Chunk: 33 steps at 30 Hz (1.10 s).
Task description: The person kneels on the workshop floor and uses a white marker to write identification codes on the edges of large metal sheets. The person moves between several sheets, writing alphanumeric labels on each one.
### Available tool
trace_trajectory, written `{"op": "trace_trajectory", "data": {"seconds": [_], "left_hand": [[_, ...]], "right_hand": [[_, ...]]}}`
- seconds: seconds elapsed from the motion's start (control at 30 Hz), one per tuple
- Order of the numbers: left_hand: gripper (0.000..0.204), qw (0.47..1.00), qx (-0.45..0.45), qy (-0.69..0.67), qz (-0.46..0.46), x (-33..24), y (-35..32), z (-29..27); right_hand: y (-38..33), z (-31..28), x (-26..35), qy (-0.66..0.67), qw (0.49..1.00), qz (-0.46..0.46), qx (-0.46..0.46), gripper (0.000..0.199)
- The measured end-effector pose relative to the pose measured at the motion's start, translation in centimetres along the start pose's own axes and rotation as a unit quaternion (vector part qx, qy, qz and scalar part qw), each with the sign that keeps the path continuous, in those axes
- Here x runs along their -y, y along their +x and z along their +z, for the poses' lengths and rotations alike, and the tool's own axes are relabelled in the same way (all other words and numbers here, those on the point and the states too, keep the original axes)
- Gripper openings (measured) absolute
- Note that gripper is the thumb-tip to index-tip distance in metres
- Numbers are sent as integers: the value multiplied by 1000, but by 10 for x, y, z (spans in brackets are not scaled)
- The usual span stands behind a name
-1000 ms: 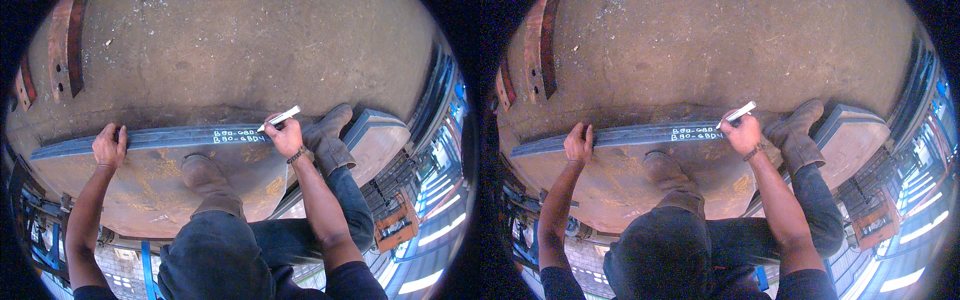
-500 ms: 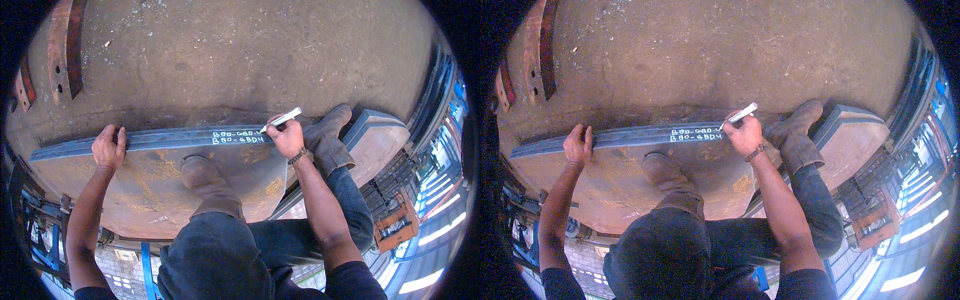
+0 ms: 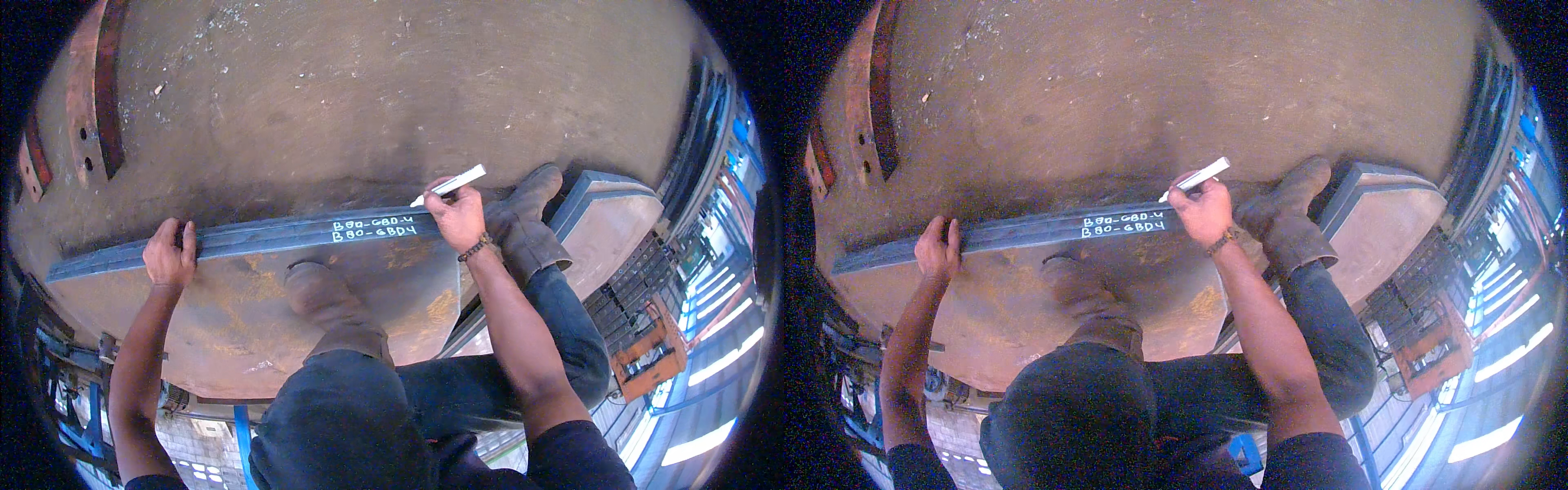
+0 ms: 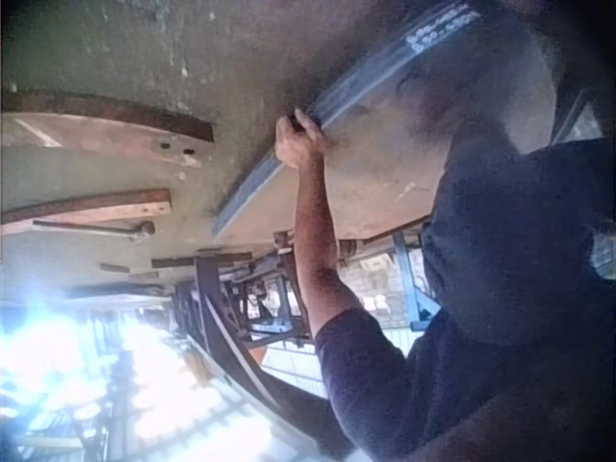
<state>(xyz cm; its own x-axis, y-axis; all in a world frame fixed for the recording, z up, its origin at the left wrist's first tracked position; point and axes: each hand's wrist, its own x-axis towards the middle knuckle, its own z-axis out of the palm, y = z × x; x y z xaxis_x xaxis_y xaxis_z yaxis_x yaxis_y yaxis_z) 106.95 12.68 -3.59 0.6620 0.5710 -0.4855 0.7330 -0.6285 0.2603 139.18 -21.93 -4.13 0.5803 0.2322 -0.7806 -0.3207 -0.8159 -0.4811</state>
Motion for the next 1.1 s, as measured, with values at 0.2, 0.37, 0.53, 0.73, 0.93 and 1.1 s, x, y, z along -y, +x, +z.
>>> {"op": "trace_trajectory", "data": {"seconds": [0.2, 0.37, 0.53, 0.73, 0.93, 1.1], "left_hand": [[26, 1000, 7, -6, -20, -4, -1, -2], [27, 1000, 19, -11, -22, -6, 2, -3], [27, 1000, 0, 4, -12, -1, -1, -3], [27, 999, 31, 7, -26, -5, 1, -9], [25, 999, 39, 1, -26, -6, 3, -10], [25, 999, 26, -7, -17, -2, 0, -9]], "right_hand": [[8, 19, 12, -16, 997, 14, 79, 17], [13, 41, 11, -15, 996, -9, 90, 18], [14, 59, 24, -27, 992, -8, 124, 20], [11, 84, 37, 5, 988, -10, 154, 19], [11, 98, 39, -38, 988, -23, 148, 20], [7, 99, 43, -39, 989, 16, 145, 21]]}}
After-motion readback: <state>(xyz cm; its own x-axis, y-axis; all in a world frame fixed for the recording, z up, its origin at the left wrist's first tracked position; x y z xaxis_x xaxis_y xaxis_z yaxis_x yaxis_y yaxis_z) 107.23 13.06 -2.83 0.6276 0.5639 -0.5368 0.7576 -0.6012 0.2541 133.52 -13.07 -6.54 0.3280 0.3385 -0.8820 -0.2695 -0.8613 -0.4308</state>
